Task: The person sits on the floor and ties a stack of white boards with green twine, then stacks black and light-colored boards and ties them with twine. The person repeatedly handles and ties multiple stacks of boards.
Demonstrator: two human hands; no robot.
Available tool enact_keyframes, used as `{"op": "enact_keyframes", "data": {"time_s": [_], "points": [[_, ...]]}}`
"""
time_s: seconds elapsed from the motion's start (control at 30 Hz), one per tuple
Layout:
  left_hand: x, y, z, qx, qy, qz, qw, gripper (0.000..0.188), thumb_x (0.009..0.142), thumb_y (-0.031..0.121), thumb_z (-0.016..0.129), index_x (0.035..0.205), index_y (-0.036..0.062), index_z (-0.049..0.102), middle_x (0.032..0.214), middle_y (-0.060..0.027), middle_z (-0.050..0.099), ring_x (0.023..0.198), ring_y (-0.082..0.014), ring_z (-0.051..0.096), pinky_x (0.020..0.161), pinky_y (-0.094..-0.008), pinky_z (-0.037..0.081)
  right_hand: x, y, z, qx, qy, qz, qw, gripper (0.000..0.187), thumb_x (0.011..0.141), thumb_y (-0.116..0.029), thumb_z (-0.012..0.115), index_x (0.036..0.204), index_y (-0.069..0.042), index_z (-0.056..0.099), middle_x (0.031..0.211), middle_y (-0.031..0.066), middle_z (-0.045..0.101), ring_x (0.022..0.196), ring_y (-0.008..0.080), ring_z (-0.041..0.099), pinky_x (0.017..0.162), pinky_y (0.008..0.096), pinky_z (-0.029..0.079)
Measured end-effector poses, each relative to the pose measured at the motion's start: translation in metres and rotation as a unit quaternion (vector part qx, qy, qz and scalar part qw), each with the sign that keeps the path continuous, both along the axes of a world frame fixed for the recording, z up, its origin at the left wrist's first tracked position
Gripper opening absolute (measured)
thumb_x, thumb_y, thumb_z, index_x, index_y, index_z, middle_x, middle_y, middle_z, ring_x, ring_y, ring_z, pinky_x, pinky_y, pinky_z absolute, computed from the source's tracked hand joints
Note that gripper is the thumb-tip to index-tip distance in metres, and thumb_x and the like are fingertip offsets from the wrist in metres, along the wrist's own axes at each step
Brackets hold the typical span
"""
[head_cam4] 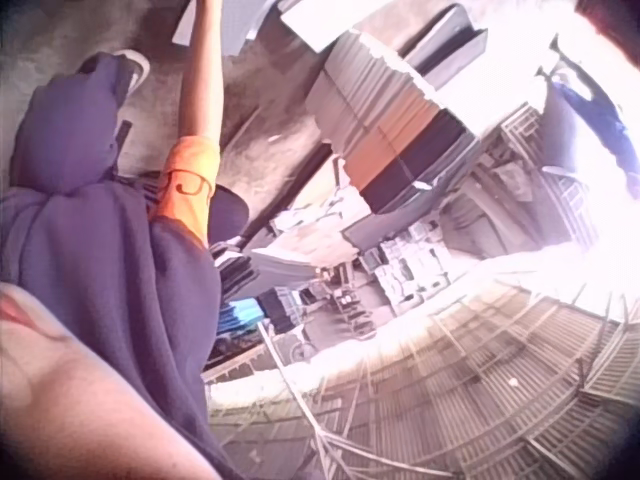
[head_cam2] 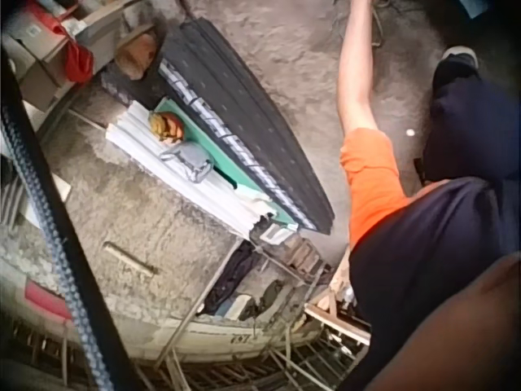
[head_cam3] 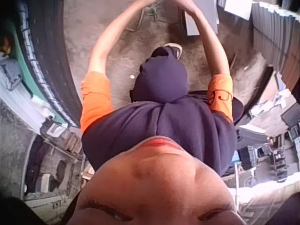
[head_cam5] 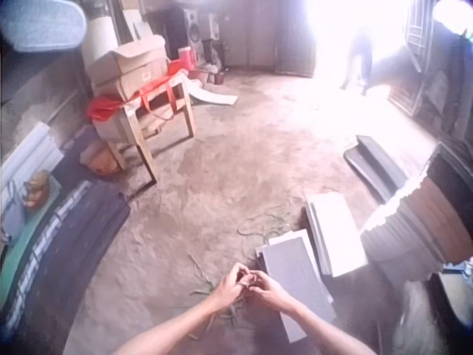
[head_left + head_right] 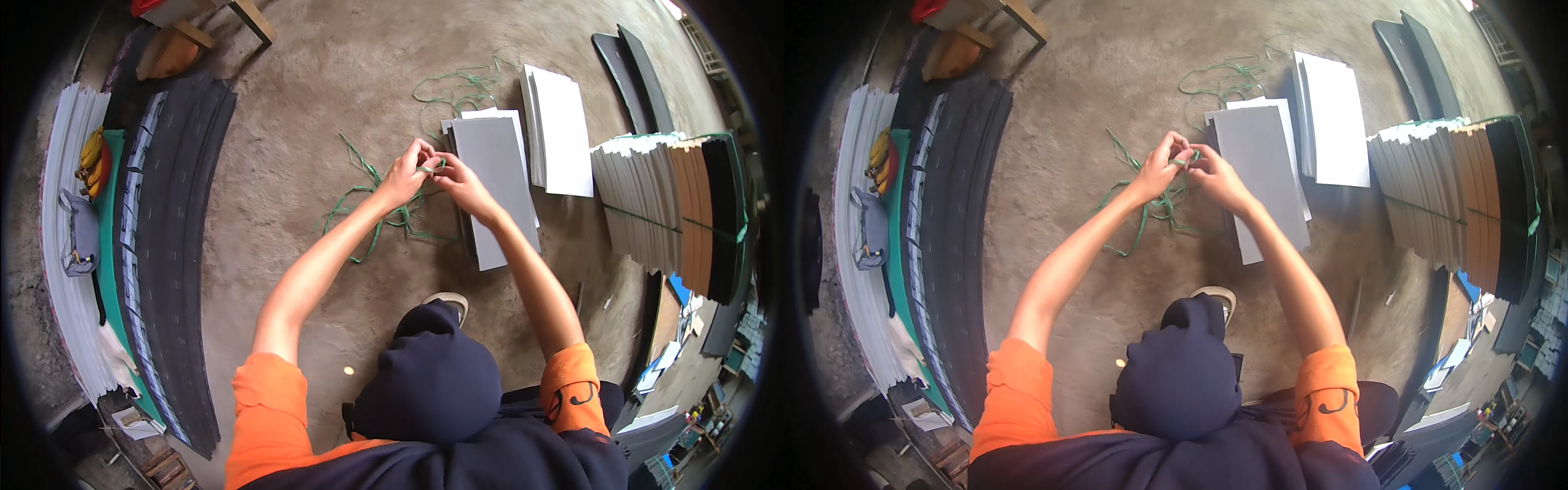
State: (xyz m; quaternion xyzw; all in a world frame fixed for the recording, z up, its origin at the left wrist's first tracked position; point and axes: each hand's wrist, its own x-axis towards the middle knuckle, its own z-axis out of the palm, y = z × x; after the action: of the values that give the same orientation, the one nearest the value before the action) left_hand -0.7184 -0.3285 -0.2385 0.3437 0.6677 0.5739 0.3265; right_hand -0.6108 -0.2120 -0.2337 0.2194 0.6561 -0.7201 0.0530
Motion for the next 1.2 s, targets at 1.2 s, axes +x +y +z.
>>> {"op": "enact_keyframes", "data": {"time_s": [1.2], "points": [[0.076, 0.064, 0.101, -0.081, 0.202, -0.172, 0.961, 0.029, 0.089, 0.033, 0.049, 0.099, 0.0063, 0.055, 0.078, -0.0118, 0.061, 0.072, -0.0221, 0.058, 0.068, -0.0347, 0.044, 0.118, 0.063, 0.103, 0.077, 0.1, -0.163, 0.978, 0.031, 0.095, -0.027, 0.042, 0.103, -0.004, 0.06, 0.088, 0.005, 0.064, 0.078, 0.0113, 0.059, 0.071, 0.0266, 0.047]]}}
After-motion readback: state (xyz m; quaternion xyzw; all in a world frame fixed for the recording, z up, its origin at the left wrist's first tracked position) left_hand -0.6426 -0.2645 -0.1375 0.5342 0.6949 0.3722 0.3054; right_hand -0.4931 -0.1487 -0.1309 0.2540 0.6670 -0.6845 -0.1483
